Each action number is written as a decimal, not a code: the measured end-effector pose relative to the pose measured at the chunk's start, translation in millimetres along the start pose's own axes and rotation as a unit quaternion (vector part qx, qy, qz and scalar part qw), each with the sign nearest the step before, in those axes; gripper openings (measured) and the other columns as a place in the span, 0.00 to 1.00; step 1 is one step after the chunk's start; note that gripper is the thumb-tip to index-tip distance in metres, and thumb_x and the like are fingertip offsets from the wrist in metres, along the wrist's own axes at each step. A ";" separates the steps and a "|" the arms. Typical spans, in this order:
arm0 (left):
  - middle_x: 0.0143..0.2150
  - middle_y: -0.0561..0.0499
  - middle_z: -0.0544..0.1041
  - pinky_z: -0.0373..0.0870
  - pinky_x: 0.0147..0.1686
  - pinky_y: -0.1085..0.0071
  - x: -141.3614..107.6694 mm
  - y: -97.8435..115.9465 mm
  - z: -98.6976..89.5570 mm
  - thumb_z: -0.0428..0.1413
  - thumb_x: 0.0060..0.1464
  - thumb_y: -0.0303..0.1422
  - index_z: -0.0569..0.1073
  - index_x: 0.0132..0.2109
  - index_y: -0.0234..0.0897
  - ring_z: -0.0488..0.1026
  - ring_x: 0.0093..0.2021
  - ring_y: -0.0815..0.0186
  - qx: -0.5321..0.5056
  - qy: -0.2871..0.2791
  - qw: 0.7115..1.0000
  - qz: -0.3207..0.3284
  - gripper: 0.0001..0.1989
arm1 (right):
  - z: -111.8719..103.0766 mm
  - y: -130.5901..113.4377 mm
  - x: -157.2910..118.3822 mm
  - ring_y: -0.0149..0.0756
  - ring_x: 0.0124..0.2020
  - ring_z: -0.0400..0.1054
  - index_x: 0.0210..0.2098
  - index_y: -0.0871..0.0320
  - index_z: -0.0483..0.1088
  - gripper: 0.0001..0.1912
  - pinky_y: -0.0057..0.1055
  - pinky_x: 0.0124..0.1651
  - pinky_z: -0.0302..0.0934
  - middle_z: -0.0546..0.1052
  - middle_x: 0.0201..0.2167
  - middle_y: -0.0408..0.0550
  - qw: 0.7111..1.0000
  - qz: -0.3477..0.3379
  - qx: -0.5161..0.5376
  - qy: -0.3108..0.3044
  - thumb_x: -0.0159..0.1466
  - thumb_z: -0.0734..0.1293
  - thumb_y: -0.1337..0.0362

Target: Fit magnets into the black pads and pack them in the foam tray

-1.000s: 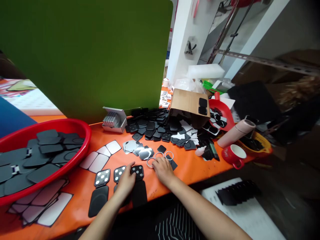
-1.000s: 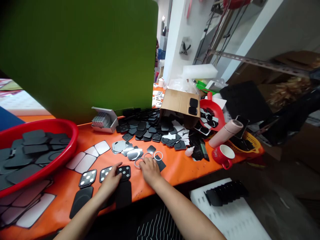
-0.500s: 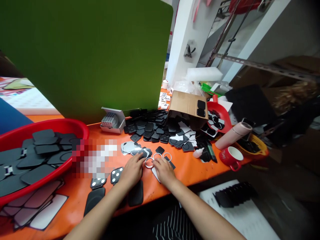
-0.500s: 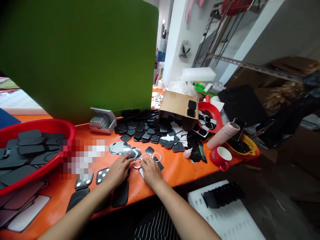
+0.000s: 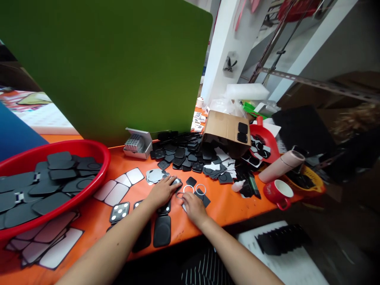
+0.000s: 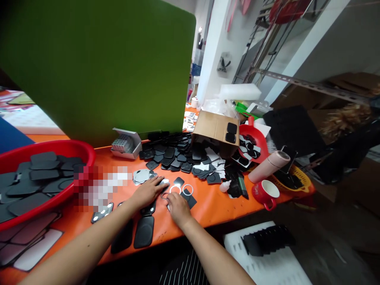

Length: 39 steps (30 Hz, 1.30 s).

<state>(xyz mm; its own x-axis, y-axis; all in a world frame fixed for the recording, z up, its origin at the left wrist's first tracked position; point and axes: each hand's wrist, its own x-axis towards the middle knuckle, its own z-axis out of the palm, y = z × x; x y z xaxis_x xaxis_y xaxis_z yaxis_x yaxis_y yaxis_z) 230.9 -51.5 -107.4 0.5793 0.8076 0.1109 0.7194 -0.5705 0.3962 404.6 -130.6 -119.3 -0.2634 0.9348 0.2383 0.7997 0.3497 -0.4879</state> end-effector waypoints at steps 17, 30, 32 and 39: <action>0.56 0.44 0.64 0.52 0.53 0.58 -30.2 50.5 4.1 0.41 0.57 0.35 0.64 0.53 0.41 0.58 0.56 0.56 0.053 0.002 0.998 -0.019 0.19 | -6.0 3.1 -10.4 0.32 0.46 0.61 0.45 0.57 0.66 0.15 0.28 0.49 0.54 0.70 0.44 0.47 0.998 -0.022 0.060 0.024 0.59 0.57 0.71; 0.62 0.41 0.53 0.47 0.54 0.50 -52.8 76.9 32.1 0.42 0.53 0.46 0.54 0.60 0.39 0.49 0.61 0.52 0.085 -0.065 0.994 -0.014 0.29 | -21.3 23.3 29.6 0.42 0.44 0.59 0.35 0.51 0.71 0.08 0.39 0.48 0.47 0.71 0.39 0.49 0.985 0.153 -0.046 0.071 0.58 0.62 0.63; 0.62 0.42 0.52 0.46 0.55 0.50 -52.5 75.5 34.9 0.42 0.54 0.46 0.53 0.60 0.40 0.48 0.61 0.52 0.091 -0.065 0.994 -0.014 0.29 | -22.2 23.8 29.0 0.42 0.44 0.59 0.35 0.52 0.71 0.08 0.38 0.48 0.49 0.71 0.39 0.49 0.983 0.157 -0.028 0.087 0.58 0.62 0.63; 0.62 0.40 0.53 0.46 0.54 0.46 -47.2 73.9 38.6 0.43 0.54 0.44 0.53 0.60 0.37 0.48 0.61 0.49 0.099 -0.052 0.994 -0.007 0.29 | -48.6 55.8 -21.3 0.30 0.26 0.66 0.44 0.56 0.59 0.15 0.27 0.30 0.60 0.71 0.28 0.44 0.846 0.306 0.311 0.306 0.62 0.54 0.55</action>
<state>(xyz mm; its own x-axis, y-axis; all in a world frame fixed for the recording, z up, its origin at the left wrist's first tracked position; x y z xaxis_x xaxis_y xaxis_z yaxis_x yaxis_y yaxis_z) 271.5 -137.6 -118.5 0.5983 0.8012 0.0074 0.7826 -0.5864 0.2089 481.0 -134.0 -110.8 0.5780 0.8123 0.0780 0.1958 -0.0452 -0.9796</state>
